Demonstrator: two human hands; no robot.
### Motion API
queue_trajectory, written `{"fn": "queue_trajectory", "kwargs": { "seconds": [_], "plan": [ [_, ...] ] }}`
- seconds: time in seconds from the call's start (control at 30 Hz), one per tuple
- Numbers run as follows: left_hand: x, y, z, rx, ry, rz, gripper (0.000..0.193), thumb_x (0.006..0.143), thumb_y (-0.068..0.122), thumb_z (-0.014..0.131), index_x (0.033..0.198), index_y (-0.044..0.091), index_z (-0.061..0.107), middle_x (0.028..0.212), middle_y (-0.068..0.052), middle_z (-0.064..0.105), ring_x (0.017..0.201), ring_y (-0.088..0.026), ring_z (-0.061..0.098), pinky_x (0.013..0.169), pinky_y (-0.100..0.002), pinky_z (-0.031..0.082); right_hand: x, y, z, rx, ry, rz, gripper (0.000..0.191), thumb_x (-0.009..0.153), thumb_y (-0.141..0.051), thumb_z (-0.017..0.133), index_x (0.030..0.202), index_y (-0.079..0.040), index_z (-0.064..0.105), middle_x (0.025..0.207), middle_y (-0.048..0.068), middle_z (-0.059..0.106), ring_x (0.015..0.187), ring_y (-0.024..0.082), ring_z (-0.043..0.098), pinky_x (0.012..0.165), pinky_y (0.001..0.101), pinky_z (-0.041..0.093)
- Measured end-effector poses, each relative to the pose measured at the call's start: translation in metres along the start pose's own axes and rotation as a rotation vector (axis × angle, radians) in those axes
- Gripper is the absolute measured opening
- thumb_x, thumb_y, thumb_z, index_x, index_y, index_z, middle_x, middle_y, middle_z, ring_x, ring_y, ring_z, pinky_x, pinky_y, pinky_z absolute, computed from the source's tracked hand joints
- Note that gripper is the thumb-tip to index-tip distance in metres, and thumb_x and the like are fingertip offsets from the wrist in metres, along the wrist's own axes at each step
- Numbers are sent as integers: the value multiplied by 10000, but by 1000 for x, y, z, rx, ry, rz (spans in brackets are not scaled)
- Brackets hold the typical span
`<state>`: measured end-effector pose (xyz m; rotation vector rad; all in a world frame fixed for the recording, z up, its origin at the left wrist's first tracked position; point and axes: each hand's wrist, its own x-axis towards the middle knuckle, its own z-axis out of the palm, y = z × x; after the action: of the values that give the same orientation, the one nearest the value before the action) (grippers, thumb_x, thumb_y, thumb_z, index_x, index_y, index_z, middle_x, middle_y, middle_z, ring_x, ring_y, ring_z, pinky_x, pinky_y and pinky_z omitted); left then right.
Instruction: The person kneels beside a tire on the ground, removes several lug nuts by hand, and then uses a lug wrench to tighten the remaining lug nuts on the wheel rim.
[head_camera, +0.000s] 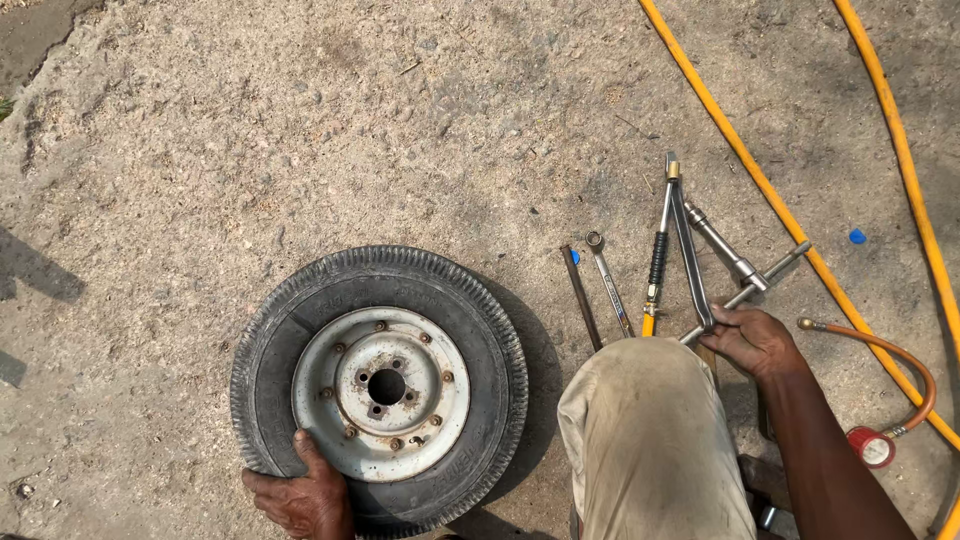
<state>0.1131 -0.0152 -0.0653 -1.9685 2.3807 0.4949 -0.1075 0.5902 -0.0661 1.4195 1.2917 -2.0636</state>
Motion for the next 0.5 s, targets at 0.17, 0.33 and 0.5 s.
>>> {"fn": "queue_trajectory", "kwargs": {
  "seconds": [0.17,0.33,0.5],
  "plan": [
    [4,-3,5,13,26,18,1118,955,795,570,1660,11,197,1387,-339,476,1333,-522,472,1095,-636,387,-17,12,20,-196,129,-169,250,921,85,622,1157,35,555,1084,181,642,1023,272,697,995,434,586],
    [5,2,9,51,27,-75,1126,917,831,572,1665,80,194,1405,-333,459,1346,-522,448,1052,-670,380,-34,-12,21,-375,199,-450,328,907,111,641,1223,69,562,1065,158,636,954,290,673,845,459,589],
    [-5,8,3,-1,-56,-120,1156,853,853,510,1679,125,160,1479,-324,436,1400,-490,438,1110,-641,389,-26,-42,10,-1118,211,-926,522,880,5,577,1394,87,532,932,178,720,929,306,675,873,469,538]
  ]
}}
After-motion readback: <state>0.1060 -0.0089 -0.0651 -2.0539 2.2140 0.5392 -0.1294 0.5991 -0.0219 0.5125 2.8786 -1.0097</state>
